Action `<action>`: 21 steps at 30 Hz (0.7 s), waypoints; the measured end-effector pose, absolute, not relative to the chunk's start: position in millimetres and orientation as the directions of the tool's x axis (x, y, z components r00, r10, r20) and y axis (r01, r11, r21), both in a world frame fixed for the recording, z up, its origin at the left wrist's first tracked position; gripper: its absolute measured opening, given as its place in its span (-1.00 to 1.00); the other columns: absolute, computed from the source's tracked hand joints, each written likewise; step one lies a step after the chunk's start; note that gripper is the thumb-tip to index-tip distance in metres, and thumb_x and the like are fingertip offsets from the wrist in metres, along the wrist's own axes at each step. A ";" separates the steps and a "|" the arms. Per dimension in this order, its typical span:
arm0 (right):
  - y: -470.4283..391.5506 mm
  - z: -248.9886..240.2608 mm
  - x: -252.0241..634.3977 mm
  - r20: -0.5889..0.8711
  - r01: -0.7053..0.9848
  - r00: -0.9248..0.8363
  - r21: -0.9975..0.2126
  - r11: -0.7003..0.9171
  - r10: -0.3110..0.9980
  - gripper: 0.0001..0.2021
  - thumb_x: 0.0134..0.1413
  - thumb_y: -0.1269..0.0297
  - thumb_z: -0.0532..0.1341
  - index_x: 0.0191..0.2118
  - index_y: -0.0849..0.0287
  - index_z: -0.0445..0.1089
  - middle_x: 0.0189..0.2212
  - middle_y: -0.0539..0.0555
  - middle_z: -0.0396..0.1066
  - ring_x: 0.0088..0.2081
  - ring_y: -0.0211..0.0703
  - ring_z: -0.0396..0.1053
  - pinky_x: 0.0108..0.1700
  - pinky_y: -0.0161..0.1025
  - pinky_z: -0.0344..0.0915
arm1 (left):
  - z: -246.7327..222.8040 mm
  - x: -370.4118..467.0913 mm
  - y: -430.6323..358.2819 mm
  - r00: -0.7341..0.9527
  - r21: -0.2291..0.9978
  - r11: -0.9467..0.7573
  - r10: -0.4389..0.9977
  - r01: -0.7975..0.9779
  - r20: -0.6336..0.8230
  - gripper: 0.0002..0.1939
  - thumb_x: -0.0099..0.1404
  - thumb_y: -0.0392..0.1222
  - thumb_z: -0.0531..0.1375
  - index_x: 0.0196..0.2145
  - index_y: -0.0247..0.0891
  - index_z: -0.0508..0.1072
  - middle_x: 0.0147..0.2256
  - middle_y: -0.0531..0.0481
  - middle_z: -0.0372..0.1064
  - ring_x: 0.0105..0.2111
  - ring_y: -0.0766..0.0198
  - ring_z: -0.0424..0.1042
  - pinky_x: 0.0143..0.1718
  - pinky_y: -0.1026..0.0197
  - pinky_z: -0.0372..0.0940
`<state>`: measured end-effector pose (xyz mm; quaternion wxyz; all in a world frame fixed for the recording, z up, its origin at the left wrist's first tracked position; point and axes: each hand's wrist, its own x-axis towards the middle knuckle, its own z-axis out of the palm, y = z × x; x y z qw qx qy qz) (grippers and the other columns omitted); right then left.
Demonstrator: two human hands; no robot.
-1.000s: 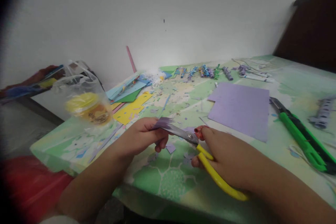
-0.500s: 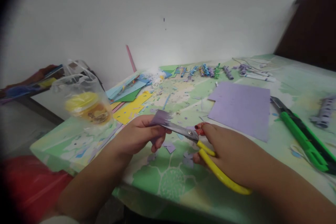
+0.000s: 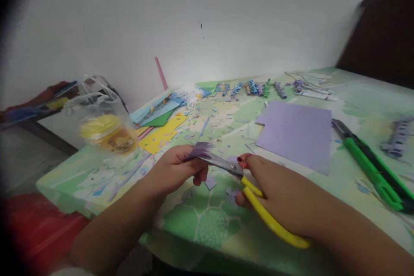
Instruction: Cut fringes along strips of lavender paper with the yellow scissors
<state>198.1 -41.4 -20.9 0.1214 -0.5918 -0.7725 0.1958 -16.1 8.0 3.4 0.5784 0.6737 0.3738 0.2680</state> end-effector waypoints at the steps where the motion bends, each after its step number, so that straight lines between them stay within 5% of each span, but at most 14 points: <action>1: -41.9 -20.7 197.4 -0.053 0.865 -0.275 -0.449 0.224 0.960 -0.66 -0.03 -0.03 0.12 -0.20 0.08 0.29 -0.25 0.15 0.45 -0.29 0.07 0.41 -0.26 -0.04 0.33 | 4.1 -15.7 7.4 0.573 0.979 -0.057 0.817 0.195 -0.066 -0.75 0.16 -0.23 0.14 -0.64 -0.32 0.34 -0.67 0.12 0.25 -0.66 0.48 0.25 -0.58 0.39 0.17; 12: -41.5 -28.9 194.9 -0.104 0.884 -0.264 -0.424 0.197 0.959 -0.72 0.02 0.01 0.08 -0.23 0.06 0.20 -0.31 0.12 0.40 -0.33 0.01 0.37 -0.26 -0.06 0.30 | -1.1 -22.1 14.5 0.672 0.991 0.081 0.729 0.106 -0.131 -0.89 0.12 -0.24 0.18 -0.51 -0.32 0.39 -0.70 0.15 0.25 -0.72 0.49 0.21 -0.67 0.41 0.12; 21: -38.1 -31.2 197.4 -0.019 0.849 -0.326 -0.446 0.284 0.945 -0.70 0.09 0.00 0.05 -0.18 0.10 0.23 -0.24 0.16 0.43 -0.25 0.03 0.40 -0.21 -0.06 0.31 | -5.7 -25.6 17.0 0.779 0.956 0.282 0.616 -0.083 -0.114 -0.72 0.05 -0.04 0.32 -0.48 -0.36 0.46 -0.72 0.10 0.29 -0.75 0.47 0.23 -0.73 0.42 0.12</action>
